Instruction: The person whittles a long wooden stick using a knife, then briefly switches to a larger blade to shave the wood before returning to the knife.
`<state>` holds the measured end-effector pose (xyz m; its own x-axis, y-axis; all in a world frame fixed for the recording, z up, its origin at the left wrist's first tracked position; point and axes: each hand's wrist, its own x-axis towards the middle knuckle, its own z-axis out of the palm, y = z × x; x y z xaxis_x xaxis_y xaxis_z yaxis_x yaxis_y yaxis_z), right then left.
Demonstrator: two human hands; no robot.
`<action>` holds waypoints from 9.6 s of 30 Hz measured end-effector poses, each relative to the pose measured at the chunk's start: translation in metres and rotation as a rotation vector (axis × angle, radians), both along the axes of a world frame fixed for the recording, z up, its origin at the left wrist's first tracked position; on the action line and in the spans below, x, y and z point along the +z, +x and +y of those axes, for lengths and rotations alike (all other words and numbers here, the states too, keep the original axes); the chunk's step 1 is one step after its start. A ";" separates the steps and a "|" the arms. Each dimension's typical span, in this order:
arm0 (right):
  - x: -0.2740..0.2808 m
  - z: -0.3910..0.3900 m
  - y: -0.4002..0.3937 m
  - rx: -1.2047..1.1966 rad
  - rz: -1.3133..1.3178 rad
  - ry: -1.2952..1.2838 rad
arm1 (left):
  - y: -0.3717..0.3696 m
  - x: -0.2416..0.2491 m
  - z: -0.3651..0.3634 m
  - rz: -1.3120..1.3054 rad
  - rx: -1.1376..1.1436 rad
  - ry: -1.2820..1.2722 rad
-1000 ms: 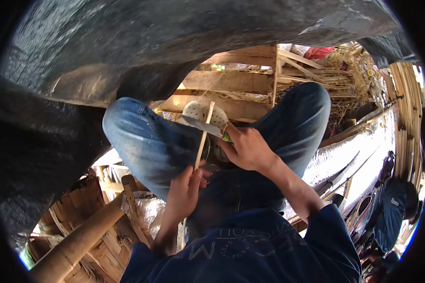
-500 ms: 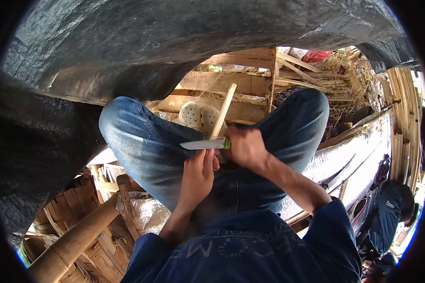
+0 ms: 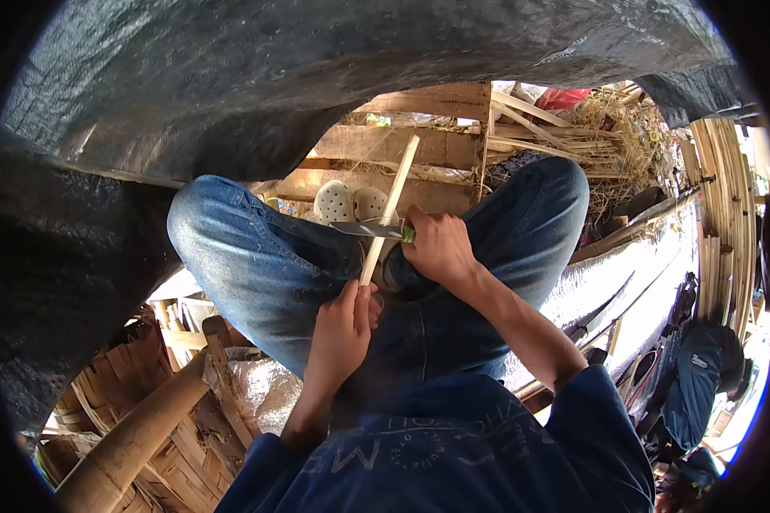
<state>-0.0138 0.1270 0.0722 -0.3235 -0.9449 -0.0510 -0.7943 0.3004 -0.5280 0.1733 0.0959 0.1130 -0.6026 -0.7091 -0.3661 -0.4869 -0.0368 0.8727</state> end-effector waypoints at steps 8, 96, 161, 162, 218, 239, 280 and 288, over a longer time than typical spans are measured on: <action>0.004 0.025 0.017 0.311 0.034 0.009 | -0.007 -0.020 0.016 -0.006 -0.007 -0.461; 0.051 0.146 -0.134 -1.042 -0.408 -0.486 | 0.033 0.026 -0.089 -0.115 -0.336 -0.918; 0.034 0.068 0.062 -0.429 -0.540 -0.131 | 0.021 0.013 -0.070 0.064 -0.470 -1.233; 0.070 0.071 0.030 -0.678 -0.398 -0.267 | 0.027 0.012 -0.073 0.019 -0.477 -1.218; 0.045 0.087 0.047 -0.328 -0.471 -0.293 | 0.099 0.024 -0.098 -0.031 -0.539 -1.214; 0.062 0.104 -0.022 -0.863 -0.265 -0.255 | 0.097 0.024 -0.103 0.022 -0.513 -1.151; 0.044 0.085 0.007 -0.666 -0.453 -0.250 | 0.022 0.019 -0.057 0.095 -0.423 -1.127; 0.056 0.078 -0.008 -0.899 -0.879 -0.320 | 0.079 0.043 -0.071 -0.177 -0.432 -1.131</action>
